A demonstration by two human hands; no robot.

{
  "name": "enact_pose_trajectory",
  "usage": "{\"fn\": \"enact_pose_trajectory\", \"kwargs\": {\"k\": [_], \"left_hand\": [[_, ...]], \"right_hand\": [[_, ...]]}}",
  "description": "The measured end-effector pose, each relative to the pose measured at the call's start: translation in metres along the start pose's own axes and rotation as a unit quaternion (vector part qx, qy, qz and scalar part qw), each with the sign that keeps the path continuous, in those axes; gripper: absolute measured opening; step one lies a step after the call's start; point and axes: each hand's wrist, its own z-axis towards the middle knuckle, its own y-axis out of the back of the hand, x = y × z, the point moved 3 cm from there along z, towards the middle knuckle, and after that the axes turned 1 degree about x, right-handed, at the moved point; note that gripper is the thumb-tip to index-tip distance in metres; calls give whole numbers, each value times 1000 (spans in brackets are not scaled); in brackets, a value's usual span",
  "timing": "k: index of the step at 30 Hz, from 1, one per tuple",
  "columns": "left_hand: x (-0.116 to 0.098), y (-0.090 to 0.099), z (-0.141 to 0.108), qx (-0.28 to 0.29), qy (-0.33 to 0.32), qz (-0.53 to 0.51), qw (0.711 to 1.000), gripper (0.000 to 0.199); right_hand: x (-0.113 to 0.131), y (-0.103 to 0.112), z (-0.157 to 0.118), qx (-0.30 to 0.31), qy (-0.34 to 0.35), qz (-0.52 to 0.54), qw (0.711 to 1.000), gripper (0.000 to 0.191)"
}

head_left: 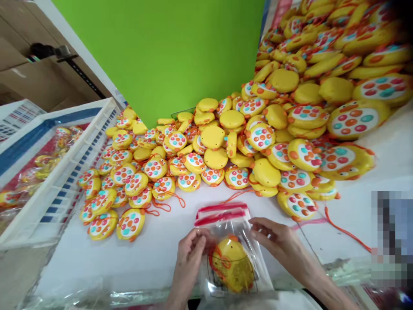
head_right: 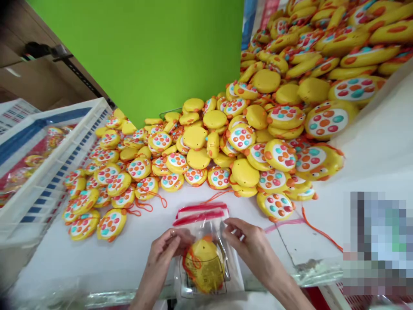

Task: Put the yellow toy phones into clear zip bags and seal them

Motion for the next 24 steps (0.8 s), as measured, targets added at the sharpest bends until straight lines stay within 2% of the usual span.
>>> {"fn": "enact_pose_trajectory", "kwargs": {"k": [4, 10, 18, 24], "left_hand": [[3, 1, 1, -2, 9, -3, 1000, 30], [4, 2, 0, -10, 25, -21, 999, 31], [8, 3, -1, -28, 39, -37, 998, 31], [9, 4, -3, -69, 47, -54, 995, 28]], "right_hand": [[5, -11, 20, 44, 0, 17, 999, 19], [-5, -23, 29, 84, -4, 77, 993, 16], [-18, -23, 29, 86, -4, 116, 990, 13], [-23, -21, 27, 84, 11, 126, 988, 12]]}}
